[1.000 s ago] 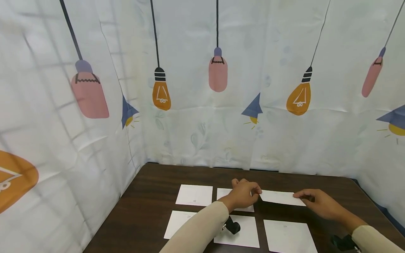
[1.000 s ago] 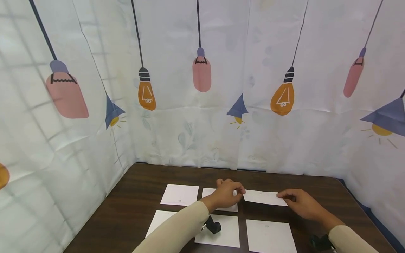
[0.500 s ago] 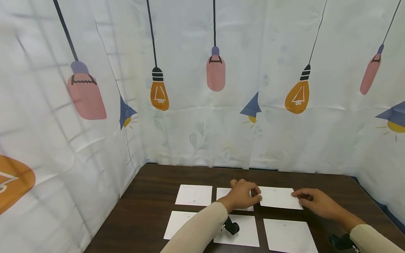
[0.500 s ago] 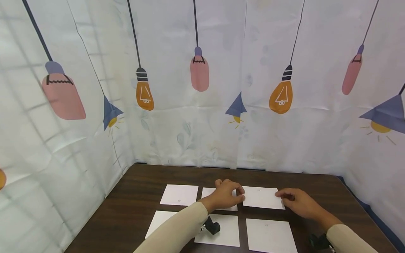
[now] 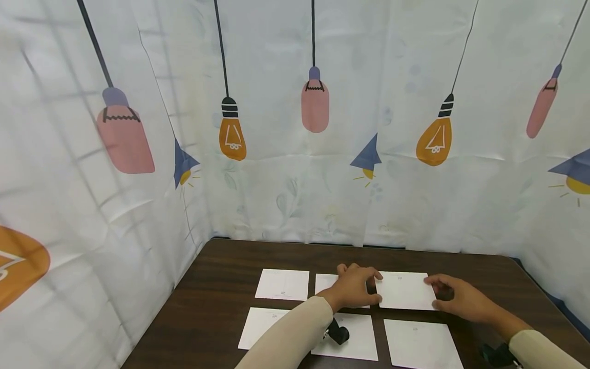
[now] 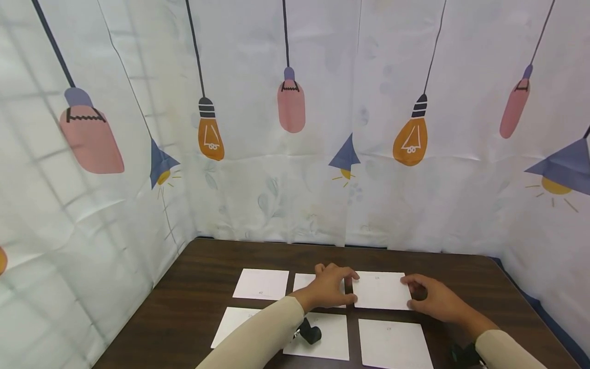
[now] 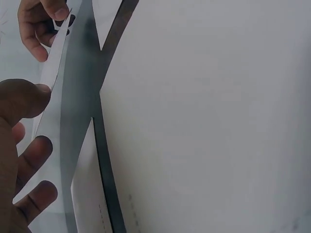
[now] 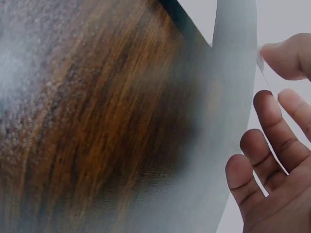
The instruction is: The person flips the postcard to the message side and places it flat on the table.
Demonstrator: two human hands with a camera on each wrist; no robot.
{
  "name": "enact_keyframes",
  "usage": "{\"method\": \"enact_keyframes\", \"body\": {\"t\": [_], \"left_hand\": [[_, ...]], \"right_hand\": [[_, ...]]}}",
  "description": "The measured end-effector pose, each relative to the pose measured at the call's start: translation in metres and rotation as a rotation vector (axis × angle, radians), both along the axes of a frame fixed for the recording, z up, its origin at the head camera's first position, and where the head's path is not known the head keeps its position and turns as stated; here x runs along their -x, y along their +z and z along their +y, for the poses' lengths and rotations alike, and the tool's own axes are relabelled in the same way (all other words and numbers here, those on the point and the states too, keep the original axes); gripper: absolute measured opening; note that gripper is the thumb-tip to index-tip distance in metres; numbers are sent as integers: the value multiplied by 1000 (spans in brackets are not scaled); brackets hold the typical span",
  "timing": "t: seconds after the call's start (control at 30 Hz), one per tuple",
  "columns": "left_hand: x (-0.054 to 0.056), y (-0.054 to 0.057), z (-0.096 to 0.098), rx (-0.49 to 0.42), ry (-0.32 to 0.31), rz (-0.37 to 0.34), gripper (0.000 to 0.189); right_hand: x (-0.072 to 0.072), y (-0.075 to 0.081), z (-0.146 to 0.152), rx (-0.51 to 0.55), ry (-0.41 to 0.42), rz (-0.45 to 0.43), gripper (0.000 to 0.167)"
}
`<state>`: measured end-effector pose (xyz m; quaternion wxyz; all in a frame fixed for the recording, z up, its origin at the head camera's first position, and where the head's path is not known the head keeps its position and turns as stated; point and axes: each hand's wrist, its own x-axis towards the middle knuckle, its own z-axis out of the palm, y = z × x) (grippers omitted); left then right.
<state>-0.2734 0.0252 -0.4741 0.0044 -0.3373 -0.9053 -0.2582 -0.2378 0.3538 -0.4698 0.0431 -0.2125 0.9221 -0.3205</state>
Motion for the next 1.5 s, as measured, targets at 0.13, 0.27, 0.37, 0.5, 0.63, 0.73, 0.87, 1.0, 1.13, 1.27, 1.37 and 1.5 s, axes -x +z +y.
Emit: {"method": "enact_keyframes", "body": {"t": [0.13,0.27,0.37,0.5,0.63,0.73,0.87,1.0,1.13,1.27,1.37,1.5], "left_hand": [[0,-1,1,20,9,3,44],[1,-4,3,52,16,14,49],[1,-6,3,62,15,16,51],[2,-8,5,70,10,21,52],[1,-10,7,78,10,21,53],[1,-11,8,87,15,23,53],[-1,-11,8,101,22,34,53],[-2,-10,8,105,32,33,54],[-2,-12,8,110,39,29,54],[-1,-14,9,128,38,40,54],[-1,-14,9,140,36,54,55],[0,-14,9,147,36,66,54]], "right_hand": [[-1,-1,-1,-4,15,16,61],[-1,-2,0,4,40,24,62],[-1,-4,1,6,53,33,61],[-1,-6,2,5,58,43,61],[-2,-7,2,5,56,43,61],[-3,-8,2,-1,56,53,60],[-4,-10,2,-10,58,68,61],[-4,-10,1,-4,60,55,61],[-4,-10,1,8,65,49,60],[-4,-13,1,13,74,54,59],[-3,-14,2,10,79,52,59],[-3,-16,3,-2,87,48,60]]}}
